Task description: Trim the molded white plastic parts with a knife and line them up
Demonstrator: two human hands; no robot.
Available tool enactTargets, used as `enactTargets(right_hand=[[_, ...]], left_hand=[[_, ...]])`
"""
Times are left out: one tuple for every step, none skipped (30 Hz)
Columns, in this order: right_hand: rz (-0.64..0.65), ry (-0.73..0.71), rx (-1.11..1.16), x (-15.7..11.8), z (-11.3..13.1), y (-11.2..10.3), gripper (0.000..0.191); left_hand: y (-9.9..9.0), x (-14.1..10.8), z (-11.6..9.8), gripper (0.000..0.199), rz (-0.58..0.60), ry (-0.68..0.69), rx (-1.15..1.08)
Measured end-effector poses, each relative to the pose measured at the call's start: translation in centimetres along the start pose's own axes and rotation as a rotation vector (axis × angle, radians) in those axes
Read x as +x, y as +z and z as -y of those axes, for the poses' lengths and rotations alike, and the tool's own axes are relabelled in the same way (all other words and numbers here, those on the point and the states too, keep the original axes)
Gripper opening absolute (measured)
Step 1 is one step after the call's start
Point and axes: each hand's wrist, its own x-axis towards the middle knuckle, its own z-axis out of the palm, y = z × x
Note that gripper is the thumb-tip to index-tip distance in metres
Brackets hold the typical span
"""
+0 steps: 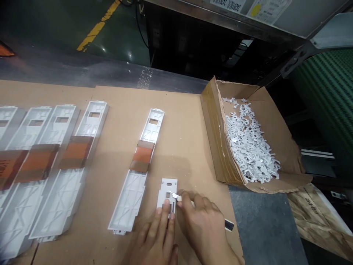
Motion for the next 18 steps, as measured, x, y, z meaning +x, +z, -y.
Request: enactTargets(right_hand=[[0.012, 0.006, 0.022, 0.0, 0.0, 0.0, 0.038], [0.028, 0.014, 0.055, 0.0, -0.1, 0.0, 0.037], [0.053, 0.022, 0.097, 0.0, -0.2, 0.0, 0.036], [0.079, 0.031, 0.144, 0.0, -0.3, 0.0, 0.035], [0.104, 0.039, 0.191, 0.1, -0.5, 0.0, 0.034], [0.124, 0.047, 0.232, 0.1, -0.6, 0.1, 0.032], [0.142, 0.054, 0.269, 0.2, -0.7, 0.1, 0.031], [0.153, 0.062, 0.299, 0.2, -0.9, 0.1, 0.03], [0.161, 0.07, 0.324, 0.2, -1.0, 0.2, 0.03], [0.166, 0.079, 0.347, 0.1, -1.0, 0.2, 0.029], [0.167, 0.085, 0.37, 0.1, -1.1, 0.2, 0.029], [0.164, 0.09, 0.391, 0.0, -1.1, 0.2, 0.029], [0.16, 0.096, 0.407, -0.1, -1.2, 0.2, 0.029], [0.158, 0.1, 0.418, -0.2, -1.2, 0.2, 0.03], [0.158, 0.101, 0.425, -0.2, -1.2, 0.2, 0.03], [0.157, 0.105, 0.427, -0.3, -1.2, 0.2, 0.03], [0.156, 0.108, 0.426, -0.4, -1.2, 0.2, 0.031], [0.156, 0.113, 0.424, -0.4, -1.2, 0.3, 0.031]], left_hand=[[0.0, 0.0, 0.0, 0.036, 0.0, 0.003, -0.002], [0.1, 0.0, 0.1, 0.036, 0.001, 0.006, -0.007], [0.1, 0.0, 0.2, 0.037, 0.001, 0.007, -0.012], [0.1, 0.0, 0.2, 0.038, -0.002, 0.014, -0.017], [0.1, 0.0, 0.3, 0.039, -0.007, 0.024, -0.019], [0.2, 0.0, 0.4, 0.04, -0.01, 0.037, -0.02], [0.2, 0.0, 0.5, 0.041, -0.016, 0.047, -0.022], [0.2, 0.0, 0.6, 0.041, -0.02, 0.056, -0.023], [0.2, 0.0, 0.6, 0.041, -0.023, 0.064, -0.024], [0.2, 0.0, 0.7, 0.042, -0.023, 0.068, -0.027], [0.2, 0.0, 0.7, 0.042, -0.023, 0.065, -0.03], [0.2, 0.0, 0.7, 0.042, -0.023, 0.062, -0.031], [0.2, -0.1, 0.7, 0.042, -0.022, 0.059, -0.031], [0.2, -0.1, 0.6, 0.042, -0.017, 0.059, -0.031], [0.2, -0.1, 0.6, 0.042, -0.015, 0.056, -0.031], [0.2, -0.2, 0.6, 0.042, -0.014, 0.054, -0.03], [0.3, -0.2, 0.6, 0.042, -0.016, 0.056, -0.029], [0.3, -0.3, 0.6, 0.042, -0.022, 0.058, -0.03]])
